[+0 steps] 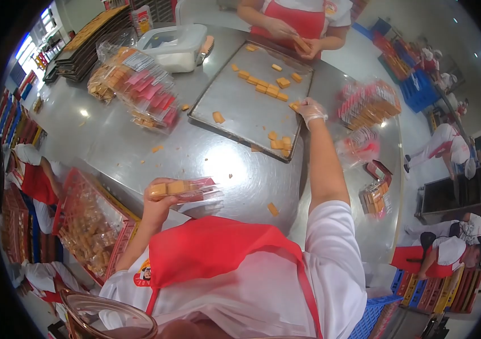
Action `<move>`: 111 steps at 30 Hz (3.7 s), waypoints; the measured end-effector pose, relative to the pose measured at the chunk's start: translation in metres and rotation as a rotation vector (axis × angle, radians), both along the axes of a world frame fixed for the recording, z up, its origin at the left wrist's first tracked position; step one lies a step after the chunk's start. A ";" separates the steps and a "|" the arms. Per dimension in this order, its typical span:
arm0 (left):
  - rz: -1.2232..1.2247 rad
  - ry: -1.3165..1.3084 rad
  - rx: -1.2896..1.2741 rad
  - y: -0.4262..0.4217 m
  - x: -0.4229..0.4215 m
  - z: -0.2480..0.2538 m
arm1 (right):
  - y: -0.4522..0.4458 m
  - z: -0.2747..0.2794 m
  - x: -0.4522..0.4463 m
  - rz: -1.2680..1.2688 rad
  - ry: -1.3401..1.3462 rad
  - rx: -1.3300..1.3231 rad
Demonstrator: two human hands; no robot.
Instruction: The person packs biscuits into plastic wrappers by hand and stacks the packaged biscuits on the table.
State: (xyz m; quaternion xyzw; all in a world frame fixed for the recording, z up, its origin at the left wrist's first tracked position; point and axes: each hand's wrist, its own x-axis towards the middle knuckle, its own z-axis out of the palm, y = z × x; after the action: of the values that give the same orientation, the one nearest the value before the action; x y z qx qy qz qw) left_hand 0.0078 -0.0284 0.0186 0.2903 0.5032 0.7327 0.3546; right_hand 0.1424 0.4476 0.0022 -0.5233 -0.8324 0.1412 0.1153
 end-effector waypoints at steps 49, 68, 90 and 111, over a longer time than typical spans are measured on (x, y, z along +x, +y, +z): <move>-0.002 -0.023 0.033 -0.003 -0.005 -0.020 | -0.034 0.001 -0.049 0.253 -0.018 0.420; -0.021 -0.028 0.143 -0.004 -0.004 -0.020 | -0.099 -0.003 0.009 0.108 0.184 0.219; 0.091 0.198 0.018 0.014 -0.002 0.003 | -0.277 0.069 0.012 0.665 1.093 -1.136; -0.051 0.306 0.095 0.022 0.012 0.000 | -0.285 0.065 0.014 0.450 1.146 -1.594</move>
State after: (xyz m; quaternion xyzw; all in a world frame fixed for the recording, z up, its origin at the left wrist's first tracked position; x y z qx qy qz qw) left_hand 0.0198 -0.0066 0.0182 0.4276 0.5085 0.6937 0.2780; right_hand 0.1562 0.1624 0.0671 -0.1316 -0.3937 0.9058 0.0851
